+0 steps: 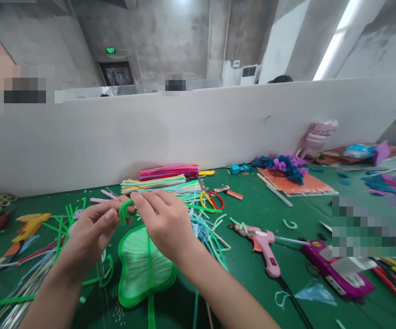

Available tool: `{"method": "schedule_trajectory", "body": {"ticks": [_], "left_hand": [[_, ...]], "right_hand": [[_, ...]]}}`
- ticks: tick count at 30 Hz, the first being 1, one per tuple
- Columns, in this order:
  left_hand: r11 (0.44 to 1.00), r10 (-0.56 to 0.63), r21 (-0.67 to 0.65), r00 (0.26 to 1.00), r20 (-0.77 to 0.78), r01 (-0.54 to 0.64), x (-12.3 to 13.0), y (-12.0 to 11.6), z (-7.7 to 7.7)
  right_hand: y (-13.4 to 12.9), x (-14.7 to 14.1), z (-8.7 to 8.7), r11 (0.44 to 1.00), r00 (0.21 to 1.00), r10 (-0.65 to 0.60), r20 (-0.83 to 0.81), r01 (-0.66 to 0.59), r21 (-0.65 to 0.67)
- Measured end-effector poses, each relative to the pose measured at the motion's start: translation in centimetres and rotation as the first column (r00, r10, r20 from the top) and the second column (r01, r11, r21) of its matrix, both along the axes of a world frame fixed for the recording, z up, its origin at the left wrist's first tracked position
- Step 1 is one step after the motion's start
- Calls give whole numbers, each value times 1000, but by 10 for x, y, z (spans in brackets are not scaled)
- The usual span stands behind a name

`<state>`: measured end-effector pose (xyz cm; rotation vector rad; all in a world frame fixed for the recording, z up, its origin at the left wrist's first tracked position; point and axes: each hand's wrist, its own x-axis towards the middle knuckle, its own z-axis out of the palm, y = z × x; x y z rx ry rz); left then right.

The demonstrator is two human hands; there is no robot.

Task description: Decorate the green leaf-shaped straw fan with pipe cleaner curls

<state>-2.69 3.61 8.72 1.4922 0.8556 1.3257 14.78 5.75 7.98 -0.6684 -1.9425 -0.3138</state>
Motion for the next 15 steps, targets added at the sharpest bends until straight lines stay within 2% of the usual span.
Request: {"method": "schedule_trajectory", "body": {"ticks": [4,8,11,15], "left_hand": [[994,-8,-113,999,32,11,-2,1,-1],[991,19,-132,996,91,-7,-4,4,0],[990,43,-140,994,101,-29,-5,5,0],[991,43,-130,994,103,-29,-3,5,-1]], "right_hand": [[2,2,2,996,996,87,21,-87,-20],[4,5,6,979,977,176,-119,-186,-80],[5,8,8,980,959,171,-225,-189,-59],[4,10,10,983,962,166,-215,-178,-37]]}}
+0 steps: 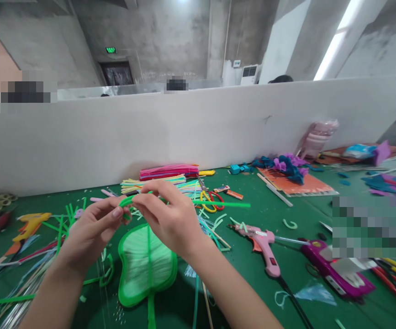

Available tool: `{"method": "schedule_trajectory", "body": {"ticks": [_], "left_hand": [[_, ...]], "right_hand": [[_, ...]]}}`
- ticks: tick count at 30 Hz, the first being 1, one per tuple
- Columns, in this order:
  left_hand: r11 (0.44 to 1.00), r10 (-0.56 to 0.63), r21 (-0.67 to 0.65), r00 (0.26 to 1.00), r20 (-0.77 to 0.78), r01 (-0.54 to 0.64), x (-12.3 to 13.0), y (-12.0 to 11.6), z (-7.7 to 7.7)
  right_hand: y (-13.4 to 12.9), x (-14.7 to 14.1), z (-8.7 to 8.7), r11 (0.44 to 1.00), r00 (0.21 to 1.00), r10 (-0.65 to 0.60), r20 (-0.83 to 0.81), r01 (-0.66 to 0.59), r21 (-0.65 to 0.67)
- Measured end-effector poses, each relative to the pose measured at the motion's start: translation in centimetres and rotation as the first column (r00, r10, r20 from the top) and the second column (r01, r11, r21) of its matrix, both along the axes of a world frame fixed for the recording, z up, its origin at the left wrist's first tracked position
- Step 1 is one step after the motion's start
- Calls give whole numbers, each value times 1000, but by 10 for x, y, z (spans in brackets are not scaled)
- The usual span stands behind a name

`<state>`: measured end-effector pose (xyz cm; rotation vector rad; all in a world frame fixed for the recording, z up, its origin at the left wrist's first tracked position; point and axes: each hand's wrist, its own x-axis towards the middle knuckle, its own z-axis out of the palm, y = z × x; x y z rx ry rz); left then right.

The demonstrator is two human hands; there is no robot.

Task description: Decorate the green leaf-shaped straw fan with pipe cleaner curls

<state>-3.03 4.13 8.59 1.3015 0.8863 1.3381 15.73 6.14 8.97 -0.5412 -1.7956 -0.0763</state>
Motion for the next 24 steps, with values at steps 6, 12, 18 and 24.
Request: {"method": "schedule_trajectory", "body": {"ticks": [6,12,18,24], "left_hand": [[998,-52,29,999,-2,52,7,1,0],[1000,4,-28,1000,25,-3,7,4,-2],[990,76,-95,961,-266,-104,-14,16,-6],[994,86,-6,790,-607,-113,-33,15,0]], "right_hand": [[-7,-7,-1,1000,1000,-13,-25,12,-19],[-6,-8,-1,997,1000,-16,-20,14,-80],[-2,-6,-2,988,998,-52,-17,49,-144],[-7,-9,-1,972,999,-20,-31,12,-234]]}}
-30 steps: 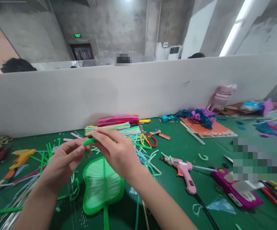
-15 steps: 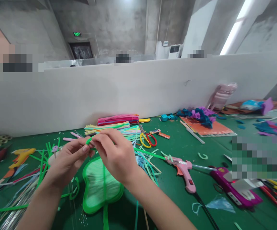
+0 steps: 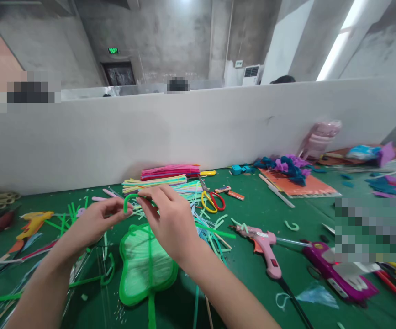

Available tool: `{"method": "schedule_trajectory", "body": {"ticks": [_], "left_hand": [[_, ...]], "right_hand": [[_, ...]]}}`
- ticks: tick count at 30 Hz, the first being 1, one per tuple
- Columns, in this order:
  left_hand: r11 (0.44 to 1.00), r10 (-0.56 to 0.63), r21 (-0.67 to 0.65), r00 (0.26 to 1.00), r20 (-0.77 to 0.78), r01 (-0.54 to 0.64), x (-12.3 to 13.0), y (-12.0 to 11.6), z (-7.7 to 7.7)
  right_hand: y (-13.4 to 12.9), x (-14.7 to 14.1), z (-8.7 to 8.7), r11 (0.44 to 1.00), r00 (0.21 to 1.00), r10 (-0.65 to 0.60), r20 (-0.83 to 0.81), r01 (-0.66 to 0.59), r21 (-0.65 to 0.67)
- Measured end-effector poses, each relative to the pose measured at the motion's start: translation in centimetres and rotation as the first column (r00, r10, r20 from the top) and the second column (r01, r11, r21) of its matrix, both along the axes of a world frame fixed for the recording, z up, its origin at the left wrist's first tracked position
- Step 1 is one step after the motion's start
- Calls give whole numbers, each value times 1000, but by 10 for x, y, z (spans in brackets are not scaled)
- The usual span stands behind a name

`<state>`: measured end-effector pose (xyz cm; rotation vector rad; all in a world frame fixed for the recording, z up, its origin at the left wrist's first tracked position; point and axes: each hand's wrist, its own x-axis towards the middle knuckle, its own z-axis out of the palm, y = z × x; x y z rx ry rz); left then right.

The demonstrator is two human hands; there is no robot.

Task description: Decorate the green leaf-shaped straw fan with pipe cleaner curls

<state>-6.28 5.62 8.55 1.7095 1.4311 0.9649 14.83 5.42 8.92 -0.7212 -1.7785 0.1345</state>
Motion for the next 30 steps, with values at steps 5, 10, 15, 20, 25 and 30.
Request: {"method": "schedule_trajectory", "body": {"ticks": [5,10,15,20,25,30], "left_hand": [[996,-42,-65,953,299,64,5,-14,9],[990,-87,-67,912,401,123,15,-17,8],[986,-85,-76,845,529,147,17,-18,8],[986,-119,-21,780,614,166,18,-17,3],[983,-155,24,751,642,182,23,-13,-2],[968,-189,-17,774,605,250,18,-12,-5]], "right_hand": [[-4,-2,0,997,1000,28,-12,-29,-73],[-5,-4,0,990,998,56,-30,-59,-126],[-5,-2,2,964,979,202,7,-198,-177],[-5,-3,2,964,977,208,-41,-212,-160],[-6,-3,2,976,985,168,-46,-173,-133],[-5,2,3,987,989,146,-3,-146,-65]]}}
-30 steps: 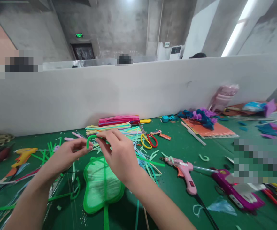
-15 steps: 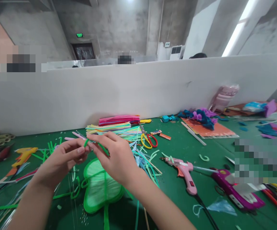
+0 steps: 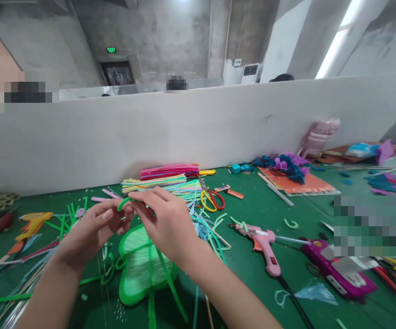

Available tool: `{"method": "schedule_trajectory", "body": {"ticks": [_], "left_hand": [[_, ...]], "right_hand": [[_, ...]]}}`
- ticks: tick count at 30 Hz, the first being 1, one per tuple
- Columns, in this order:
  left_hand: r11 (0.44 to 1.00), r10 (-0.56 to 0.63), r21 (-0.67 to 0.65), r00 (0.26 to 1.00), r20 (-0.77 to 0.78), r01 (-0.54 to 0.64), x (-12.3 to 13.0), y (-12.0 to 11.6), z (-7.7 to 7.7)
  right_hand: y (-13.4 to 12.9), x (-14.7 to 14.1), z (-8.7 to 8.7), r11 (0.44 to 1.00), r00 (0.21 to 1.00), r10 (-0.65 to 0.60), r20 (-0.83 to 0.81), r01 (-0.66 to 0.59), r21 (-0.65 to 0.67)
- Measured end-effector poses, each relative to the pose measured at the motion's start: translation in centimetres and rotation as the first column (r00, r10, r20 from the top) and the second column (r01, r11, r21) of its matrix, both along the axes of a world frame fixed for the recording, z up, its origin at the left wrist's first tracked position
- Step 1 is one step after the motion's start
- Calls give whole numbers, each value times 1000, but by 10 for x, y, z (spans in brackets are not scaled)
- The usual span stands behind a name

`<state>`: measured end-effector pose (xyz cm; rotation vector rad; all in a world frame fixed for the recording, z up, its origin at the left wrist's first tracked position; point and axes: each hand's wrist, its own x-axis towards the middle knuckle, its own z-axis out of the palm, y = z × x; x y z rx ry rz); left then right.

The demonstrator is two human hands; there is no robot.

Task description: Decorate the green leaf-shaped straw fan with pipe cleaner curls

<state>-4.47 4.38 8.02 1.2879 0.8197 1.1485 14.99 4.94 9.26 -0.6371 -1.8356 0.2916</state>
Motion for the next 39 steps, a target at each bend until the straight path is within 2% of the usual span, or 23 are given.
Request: {"method": "schedule_trajectory", "body": {"ticks": [5,8,11,15,19,26,28,31,34,37,39], "left_hand": [[998,58,16,998,33,-58,2,1,0],[995,82,43,987,138,-89,11,1,1],[995,94,15,968,231,-101,19,1,0],[999,43,-5,974,220,-43,18,1,-2],[1000,26,-2,985,169,-26,13,-1,1],[994,112,-47,961,253,-103,28,1,-3],[991,130,-36,971,198,-126,29,2,-3],[968,227,112,974,-18,-224,24,0,3],[911,378,274,892,-249,-310,20,-4,12],[894,424,318,825,-375,-315,22,-8,17],[908,399,294,834,-381,-300,26,-8,16]], "right_hand": [[0,-2,-2,998,1000,18,25,-20,64],[-2,-3,-2,998,999,31,14,-32,61],[-4,-3,0,999,1000,16,5,-16,38],[-5,-2,2,997,997,-81,-20,81,18],[-5,-3,1,995,995,-99,-9,99,-13],[-6,-6,-1,994,994,-109,-26,108,-22],[-5,-4,0,991,990,-126,-68,122,-57],[-1,0,2,985,984,-132,-121,116,-126],[2,2,4,985,990,-109,-93,95,-143],[2,1,3,984,994,-96,-55,86,-154],[1,-1,2,982,994,-99,-53,88,-169]]}}
